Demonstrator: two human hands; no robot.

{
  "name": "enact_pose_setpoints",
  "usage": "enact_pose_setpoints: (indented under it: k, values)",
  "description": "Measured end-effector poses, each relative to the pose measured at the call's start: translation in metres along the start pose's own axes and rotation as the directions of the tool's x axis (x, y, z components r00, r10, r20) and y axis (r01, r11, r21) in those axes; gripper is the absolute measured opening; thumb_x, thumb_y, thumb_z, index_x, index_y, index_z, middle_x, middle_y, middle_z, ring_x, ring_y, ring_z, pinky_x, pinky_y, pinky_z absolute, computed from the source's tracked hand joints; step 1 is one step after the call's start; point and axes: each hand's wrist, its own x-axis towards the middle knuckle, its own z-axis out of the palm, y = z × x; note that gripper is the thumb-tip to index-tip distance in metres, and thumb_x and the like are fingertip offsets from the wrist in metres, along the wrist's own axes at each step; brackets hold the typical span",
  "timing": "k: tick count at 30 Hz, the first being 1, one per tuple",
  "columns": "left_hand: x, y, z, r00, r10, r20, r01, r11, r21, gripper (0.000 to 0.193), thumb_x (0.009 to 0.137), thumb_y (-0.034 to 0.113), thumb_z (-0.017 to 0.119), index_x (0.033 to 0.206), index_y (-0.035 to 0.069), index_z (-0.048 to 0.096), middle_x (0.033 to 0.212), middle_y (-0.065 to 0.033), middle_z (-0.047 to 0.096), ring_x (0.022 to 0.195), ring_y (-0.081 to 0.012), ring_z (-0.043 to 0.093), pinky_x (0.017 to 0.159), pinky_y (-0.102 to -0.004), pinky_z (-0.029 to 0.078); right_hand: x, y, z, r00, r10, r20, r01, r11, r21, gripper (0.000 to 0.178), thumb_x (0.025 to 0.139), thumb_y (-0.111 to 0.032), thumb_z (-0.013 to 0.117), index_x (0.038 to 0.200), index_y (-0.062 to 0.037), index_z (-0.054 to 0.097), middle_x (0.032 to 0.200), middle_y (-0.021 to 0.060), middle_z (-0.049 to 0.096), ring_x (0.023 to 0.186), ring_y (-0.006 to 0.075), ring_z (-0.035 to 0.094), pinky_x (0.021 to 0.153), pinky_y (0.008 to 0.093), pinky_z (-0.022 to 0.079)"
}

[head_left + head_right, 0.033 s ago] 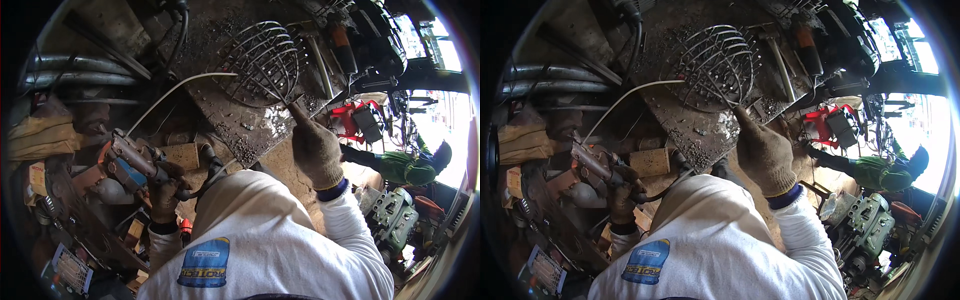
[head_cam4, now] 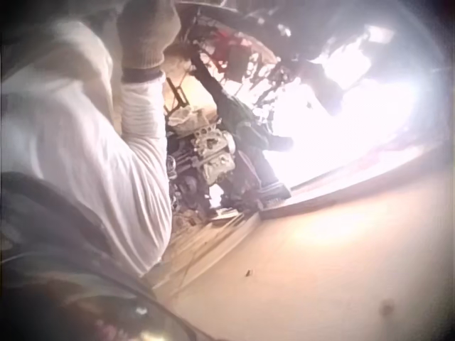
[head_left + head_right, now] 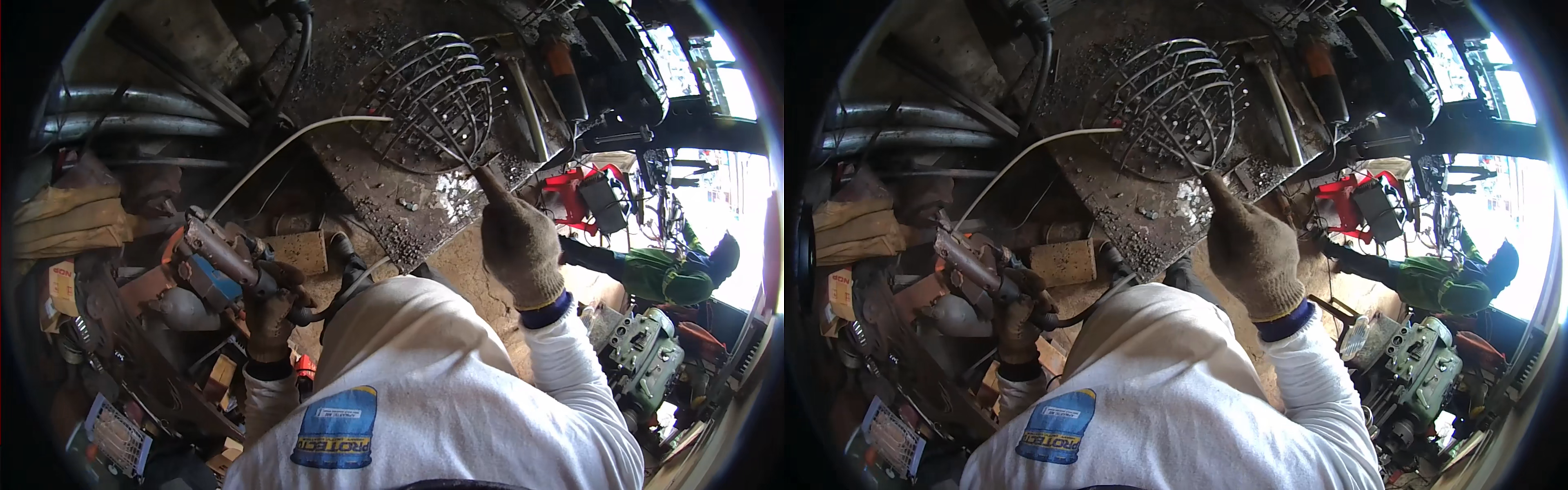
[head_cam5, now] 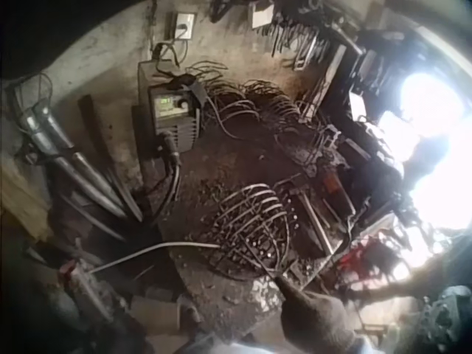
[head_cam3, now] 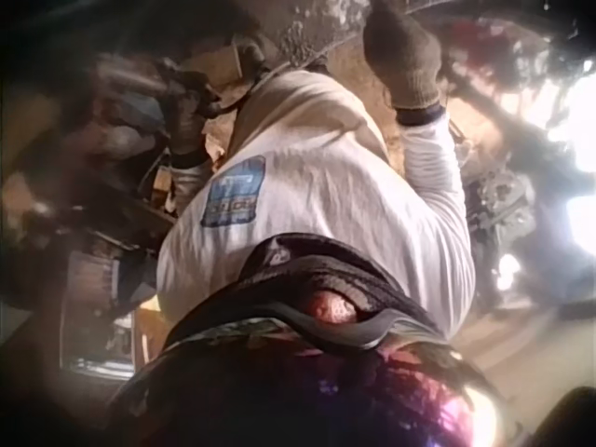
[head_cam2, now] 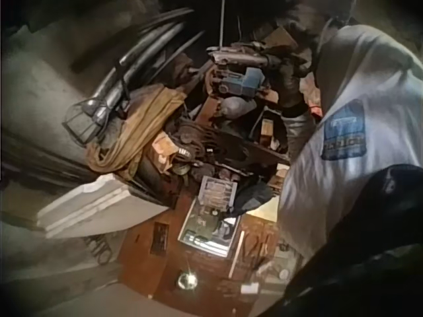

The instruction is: The person uses a welding tool and a hammer to assemble and secure metal rods onto a curved cage-like frame on a workbench. They hold the metal rods in place by hand, apply the welder to various joints, and then tap the frame with a hammer to adjust or test the connections.

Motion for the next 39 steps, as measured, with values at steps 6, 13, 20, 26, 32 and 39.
enact_pose_setpoints:
  k: [6, 13, 20, 26, 32, 39]
  values:
    - [-0.001, 0.001, 0.005, 1.0, -0.015, 0.0, 0.015, 1.0, -0.002, 0.036, 0.085, 0.005, 0.069, 0.119, 0.006, 0.055, 0.104, -0.0144, 0.067, 0.076, -0.0219, 0.071, 0.065, -0.0386, 0.065, 0.0, -0.002, 0.001, 1.0, -0.01, 0.001, 0.01, 1.0, -0.012, 0.052, 0.094, -0.008, 0.06, 0.145, -0.018, 0.059, 0.08, 0.0145, 0.067, 0.069, 0.0331, 0.068, 0.063, 0.0426, 0.054]
    - [0.004, -0.004, 0.012, 0.999, -0.043, 0.022, 0.043, 0.999, 0.001, 0.046, 0.084, 0.007, 0.074, 0.125, 0.008, 0.054, 0.111, -0.013, 0.064, 0.082, -0.0179, 0.065, 0.072, -0.0317, 0.058, 0.002, -0.001, -0.006, 0.997, 0.008, 0.075, 0.0, 0.995, -0.103, 0.055, 0.092, -0.009, 0.061, 0.146, -0.0181, 0.057, 0.077, 0.0141, 0.068, 0.07, 0.0359, 0.069, 0.071, 0.0457, 0.056]
    - [0.059, -0.017, 0.059, 0.993, -0.022, 0.114, 0.043, 0.981, -0.191, 0.03, 0.084, -0.002, 0.071, 0.111, 0.006, 0.058, 0.105, -0.0083, 0.061, 0.092, -0.0182, 0.065, 0.077, -0.0343, 0.058, 0.0, 0.002, -0.001, 0.999, -0.008, 0.034, 0.011, 0.998, -0.066, 0.055, 0.092, -0.011, 0.061, 0.147, -0.0183, 0.056, 0.079, 0.0143, 0.069, 0.068, 0.0353, 0.068, 0.068, 0.0451, 0.055]
    - [0.121, -0.024, 0.098, 0.928, 0.237, 0.286, -0.338, 0.857, 0.389, 0.013, 0.081, 0.007, 0.069, 0.091, 0.002, 0.062, 0.094, -0.0057, 0.058, 0.078, -0.0173, 0.056, 0.07, -0.0332, 0.051, -0.001, 0.0, -0.001, 1.0, 0.011, 0.0, -0.011, 0.998, 0.057, 0.051, 0.095, -0.006, 0.059, 0.145, -0.0165, 0.06, 0.076, 0.0183, 0.064, 0.07, 0.0344, 0.068, 0.064, 0.0428, 0.054]
    - [0.142, -0.04, 0.084, 0.635, 0.486, 0.601, -0.765, 0.506, 0.399, 0.02, 0.093, 0.005, 0.064, 0.112, 0.0, 0.066, 0.11, -0.0089, 0.067, 0.101, -0.0214, 0.067, 0.091, -0.0358, 0.056, 0.0, 0.002, -0.002, 1.0, -0.018, -0.011, 0.018, 1.0, 0.009, 0.053, 0.091, -0.013, 0.063, 0.144, -0.0204, 0.058, 0.08, 0.0142, 0.07, 0.071, 0.0341, 0.072, 0.061, 0.0443, 0.057]
    - [0.134, -0.028, 0.106, 0.951, 0.167, 0.261, -0.257, 0.895, 0.365, 0.049, 0.083, 0.01, 0.066, 0.13, 0.0, 0.059, 0.125, -0.0107, 0.063, 0.103, -0.0215, 0.056, 0.098, -0.0343, 0.046, 0.001, 0.0, -0.005, 1.0, 0.001, 0.021, 0.0, 1.0, -0.03, 0.051, 0.092, -0.016, 0.063, 0.142, -0.0192, 0.058, 0.078, 0.0143, 0.07, 0.069, 0.0355, 0.071, 0.059, 0.0455, 0.057]
